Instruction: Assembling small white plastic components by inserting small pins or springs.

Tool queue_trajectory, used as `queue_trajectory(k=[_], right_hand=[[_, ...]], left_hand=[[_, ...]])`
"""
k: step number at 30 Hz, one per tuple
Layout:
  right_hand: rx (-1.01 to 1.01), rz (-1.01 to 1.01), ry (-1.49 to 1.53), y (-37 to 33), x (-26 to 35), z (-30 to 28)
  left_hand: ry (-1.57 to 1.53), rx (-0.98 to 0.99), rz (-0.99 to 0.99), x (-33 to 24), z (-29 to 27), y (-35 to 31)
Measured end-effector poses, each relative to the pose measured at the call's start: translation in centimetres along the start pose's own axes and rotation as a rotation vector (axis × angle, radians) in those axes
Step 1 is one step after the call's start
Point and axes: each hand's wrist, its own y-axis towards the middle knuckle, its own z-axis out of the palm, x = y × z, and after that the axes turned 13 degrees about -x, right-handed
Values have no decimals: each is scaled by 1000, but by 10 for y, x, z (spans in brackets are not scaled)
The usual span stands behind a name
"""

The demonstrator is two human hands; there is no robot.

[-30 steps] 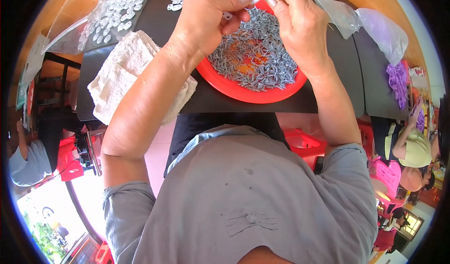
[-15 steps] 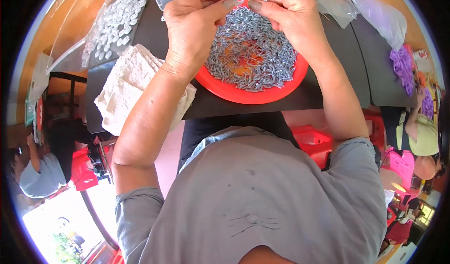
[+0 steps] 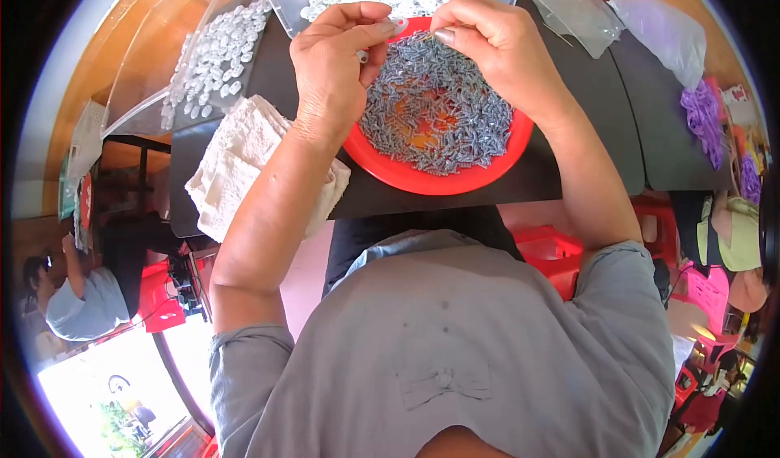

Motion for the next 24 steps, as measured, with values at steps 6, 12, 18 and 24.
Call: queue_trajectory(k=[6,12,18,24], right_hand=[[-115,-26,-4,2,4,-1],[-317,-386,80,2,-2,11],[-260,-261,-184,-3,8,7],[-304,-373,-230,-3,13,6]], left_hand=[[-17,20,-65,2,-2,2],[-28,99,-82,4,-5,5],[-118,196,-247,10,-8,10],[-190,237,-325,12,-10,14]])
